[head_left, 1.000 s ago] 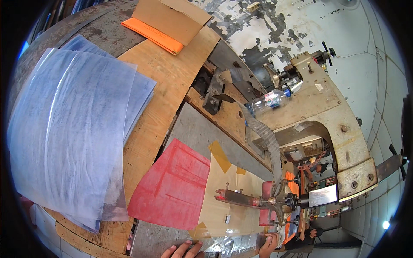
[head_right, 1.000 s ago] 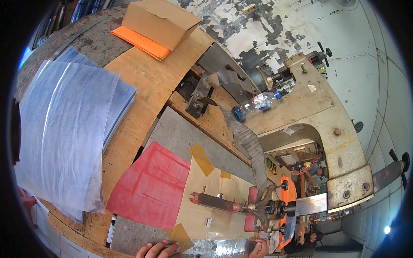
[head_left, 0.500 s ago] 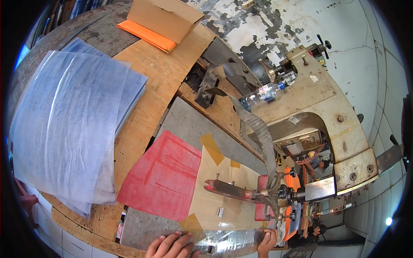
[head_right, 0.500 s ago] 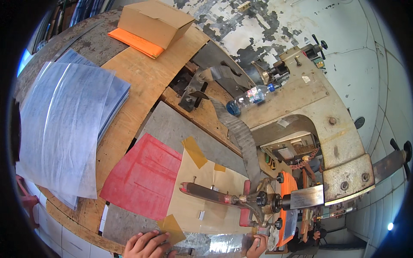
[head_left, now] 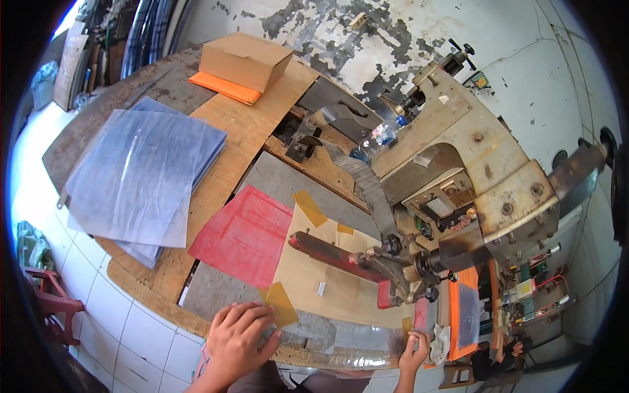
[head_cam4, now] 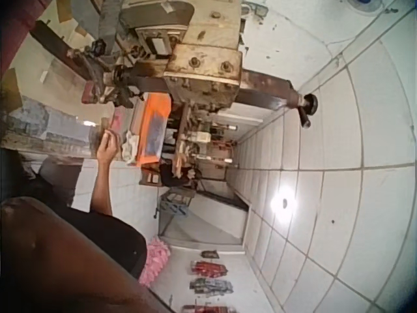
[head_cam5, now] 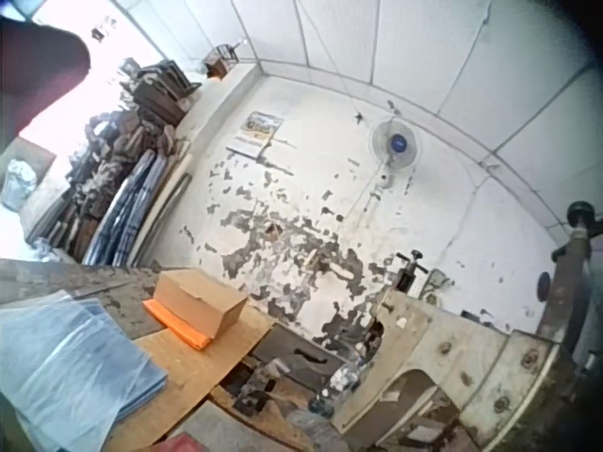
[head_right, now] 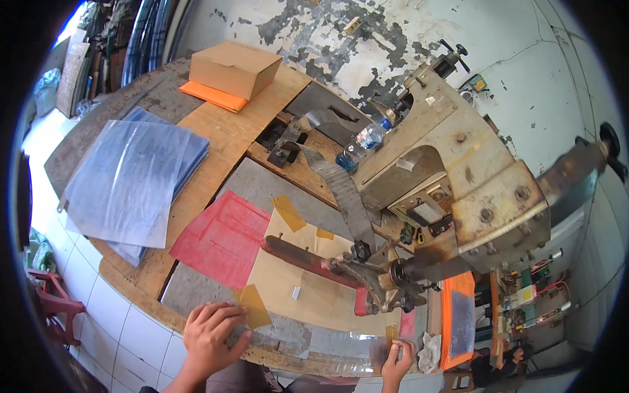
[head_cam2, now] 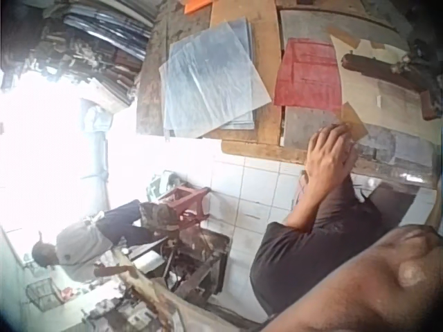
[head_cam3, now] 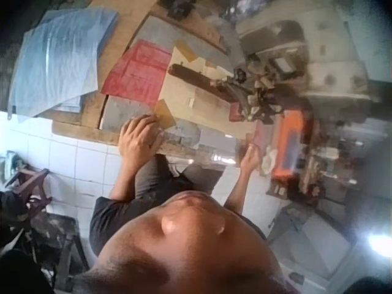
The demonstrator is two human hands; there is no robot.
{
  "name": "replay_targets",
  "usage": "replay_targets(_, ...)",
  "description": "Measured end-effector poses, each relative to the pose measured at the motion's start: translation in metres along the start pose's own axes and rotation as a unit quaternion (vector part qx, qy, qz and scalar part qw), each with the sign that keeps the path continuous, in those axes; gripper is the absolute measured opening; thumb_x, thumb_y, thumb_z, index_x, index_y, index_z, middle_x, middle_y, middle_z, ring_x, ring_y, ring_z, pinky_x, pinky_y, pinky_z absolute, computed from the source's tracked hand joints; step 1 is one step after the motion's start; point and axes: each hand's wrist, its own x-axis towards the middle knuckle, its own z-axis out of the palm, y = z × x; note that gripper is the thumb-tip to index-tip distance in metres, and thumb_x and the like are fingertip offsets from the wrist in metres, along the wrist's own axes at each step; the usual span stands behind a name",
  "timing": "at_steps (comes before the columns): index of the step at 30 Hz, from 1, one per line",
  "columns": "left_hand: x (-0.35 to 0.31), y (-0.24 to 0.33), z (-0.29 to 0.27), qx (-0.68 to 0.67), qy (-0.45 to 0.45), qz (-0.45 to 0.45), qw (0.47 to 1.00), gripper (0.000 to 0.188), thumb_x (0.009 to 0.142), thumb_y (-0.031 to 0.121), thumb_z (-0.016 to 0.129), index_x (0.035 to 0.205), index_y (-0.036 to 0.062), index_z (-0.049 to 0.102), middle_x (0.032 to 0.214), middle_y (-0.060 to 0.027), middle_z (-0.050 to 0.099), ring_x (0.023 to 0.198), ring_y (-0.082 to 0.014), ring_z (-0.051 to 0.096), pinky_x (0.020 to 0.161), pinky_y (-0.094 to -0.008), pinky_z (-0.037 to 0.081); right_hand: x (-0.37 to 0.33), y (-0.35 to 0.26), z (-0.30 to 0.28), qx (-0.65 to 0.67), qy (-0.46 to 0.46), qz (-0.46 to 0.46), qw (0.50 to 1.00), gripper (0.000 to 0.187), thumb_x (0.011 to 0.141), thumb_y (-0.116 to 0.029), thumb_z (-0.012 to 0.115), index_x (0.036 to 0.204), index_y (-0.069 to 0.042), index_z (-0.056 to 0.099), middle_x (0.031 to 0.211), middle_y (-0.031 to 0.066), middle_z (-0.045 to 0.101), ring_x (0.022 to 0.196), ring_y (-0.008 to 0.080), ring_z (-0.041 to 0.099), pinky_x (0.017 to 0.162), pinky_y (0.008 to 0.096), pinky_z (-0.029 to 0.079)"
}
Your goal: The person cleans the work surface beneath a machine press using a cloth, unfolds a clear plastic sleeve by hand, and touches a stack of plastic sheets on the table.
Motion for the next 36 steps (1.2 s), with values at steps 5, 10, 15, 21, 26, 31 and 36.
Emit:
replay_targets(5,0.0,0.008,-0.005,0.014,0.019,0.008,1.0,0.025,0.084,0.021,0.086,0.107,0.0144,0.081,0.119,0.0012,0.082,0.119,-0.0238,0.074,0.104,-0.0437,0.054,0.0,0.004,0.002,0.047,0.0,0.013,0.999,0.017,0.103,-0.015,0.069,0.104,0.002,0.073,0.106,0.0154,0.07,0.103,0.0336,0.068,0.093,0.0435,0.054)
replay_targets(10,-0.007,0.009,-0.004,0.045,0.015,0.016,0.999,0.023,0.086,0.021,0.084,0.108,0.0142,0.081,0.119,-0.0012,0.081,0.12,-0.0259,0.073,0.106,-0.0439,0.052,-0.004,0.0,0.002,0.077,0.004,0.031,0.997,0.016,0.103,-0.015,0.073,0.106,0.001,0.072,0.11,0.0152,0.072,0.107,0.0362,0.068,0.096,0.0463,0.055)
replay_targets(15,-0.01,0.012,0.002,0.055,0.011,0.012,0.998,0.021,0.089,0.022,0.083,0.109,0.0129,0.082,0.12,-0.002,0.081,0.121,-0.0261,0.073,0.107,-0.0451,0.052,-0.01,0.01,0.0,0.099,0.001,0.021,0.995,0.015,0.104,-0.014,0.074,0.106,0.0,0.072,0.109,0.0154,0.072,0.108,0.0379,0.067,0.099,0.0487,0.052)
replay_targets(21,-0.007,0.018,0.003,0.058,0.009,0.011,0.998,0.019,0.094,0.019,0.079,0.11,0.0109,0.082,0.122,-0.0025,0.082,0.124,-0.0279,0.071,0.112,-0.0449,0.049,-0.003,0.007,-0.004,0.15,0.016,-0.001,0.989,0.013,0.103,-0.014,0.074,0.108,-0.002,0.073,0.114,0.0141,0.073,0.111,0.0364,0.067,0.101,0.0482,0.052)
replay_targets(26,-0.003,0.019,0.008,0.086,0.011,0.019,0.996,0.022,0.095,0.024,0.078,0.112,0.0096,0.081,0.119,-0.0046,0.081,0.121,-0.03,0.072,0.109,-0.0459,0.05,0.0,0.003,-0.013,0.152,-0.009,-0.048,0.987,0.02,0.107,-0.019,0.071,0.115,-0.002,0.075,0.121,0.0141,0.073,0.119,0.0352,0.068,0.109,0.0456,0.05)
replay_targets(31,0.021,0.07,0.026,0.082,-0.039,0.152,0.984,0.032,0.098,0.028,0.078,0.121,0.0066,0.079,0.128,-0.0115,0.077,0.125,-0.0344,0.07,0.112,-0.0497,0.05,0.022,-0.013,-0.026,0.141,-0.087,-0.122,0.979,0.036,0.105,-0.027,0.074,0.134,-0.004,0.072,0.142,0.0139,0.068,0.136,0.0364,0.061,0.119,0.0497,0.041)
replay_targets(36,0.048,0.09,0.102,0.046,-0.229,0.242,0.942,0.05,0.104,0.034,0.072,0.144,0.0046,0.069,0.158,-0.0177,0.061,0.149,-0.0402,0.054,0.127,-0.0519,0.041,0.058,-0.048,0.029,0.107,-0.169,-0.22,0.955,0.054,0.108,-0.034,0.071,0.149,-0.001,0.064,0.16,0.019,0.058,0.149,0.0393,0.054,0.125,0.051,0.042)
